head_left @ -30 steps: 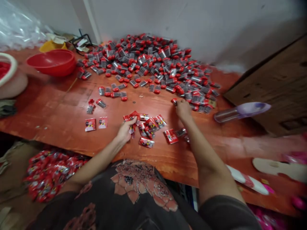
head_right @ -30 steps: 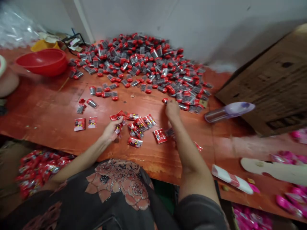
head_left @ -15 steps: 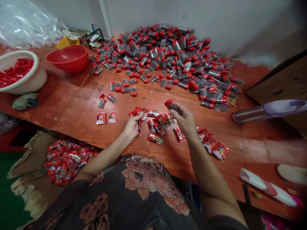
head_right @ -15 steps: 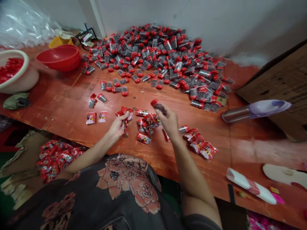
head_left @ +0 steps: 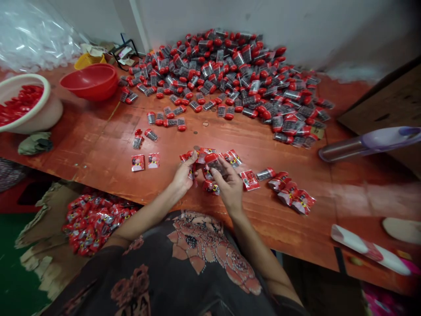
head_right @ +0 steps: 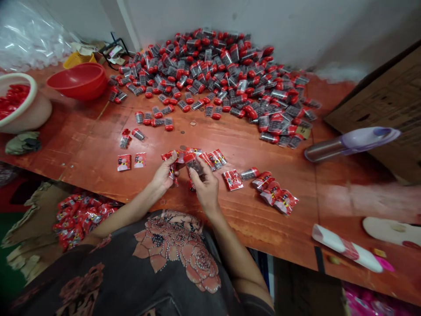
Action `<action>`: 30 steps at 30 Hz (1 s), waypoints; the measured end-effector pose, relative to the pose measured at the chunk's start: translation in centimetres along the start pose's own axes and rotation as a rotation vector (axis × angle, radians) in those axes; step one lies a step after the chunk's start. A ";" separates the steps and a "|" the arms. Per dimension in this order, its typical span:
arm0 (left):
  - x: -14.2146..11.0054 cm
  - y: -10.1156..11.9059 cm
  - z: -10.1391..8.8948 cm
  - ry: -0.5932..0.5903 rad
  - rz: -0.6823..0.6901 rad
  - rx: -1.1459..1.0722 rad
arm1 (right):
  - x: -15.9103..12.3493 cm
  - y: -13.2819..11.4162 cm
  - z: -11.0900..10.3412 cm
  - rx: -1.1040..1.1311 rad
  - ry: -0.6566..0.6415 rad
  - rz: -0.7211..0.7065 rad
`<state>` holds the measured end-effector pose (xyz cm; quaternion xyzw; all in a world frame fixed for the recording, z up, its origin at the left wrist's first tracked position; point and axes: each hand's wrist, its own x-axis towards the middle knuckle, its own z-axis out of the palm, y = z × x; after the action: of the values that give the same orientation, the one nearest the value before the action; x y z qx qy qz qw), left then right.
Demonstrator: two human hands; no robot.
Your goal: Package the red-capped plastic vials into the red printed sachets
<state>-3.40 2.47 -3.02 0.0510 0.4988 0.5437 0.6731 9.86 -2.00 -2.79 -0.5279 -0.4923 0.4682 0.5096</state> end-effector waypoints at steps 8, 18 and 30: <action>-0.6 0.0 -0.1 -0.005 0.153 0.060 | -0.2 -0.7 -0.7 -0.108 -0.039 -0.037; -1.6 0.1 0.0 -0.123 0.259 0.150 | 0.2 -0.9 -1.8 0.074 -0.135 0.158; -2.9 0.7 -0.1 -0.206 0.232 0.309 | -0.8 -0.7 -1.0 0.060 -0.068 0.092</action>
<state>-3.67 0.44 -0.83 0.2661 0.4956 0.5264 0.6375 10.72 -2.84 -2.07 -0.5183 -0.4703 0.5235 0.4860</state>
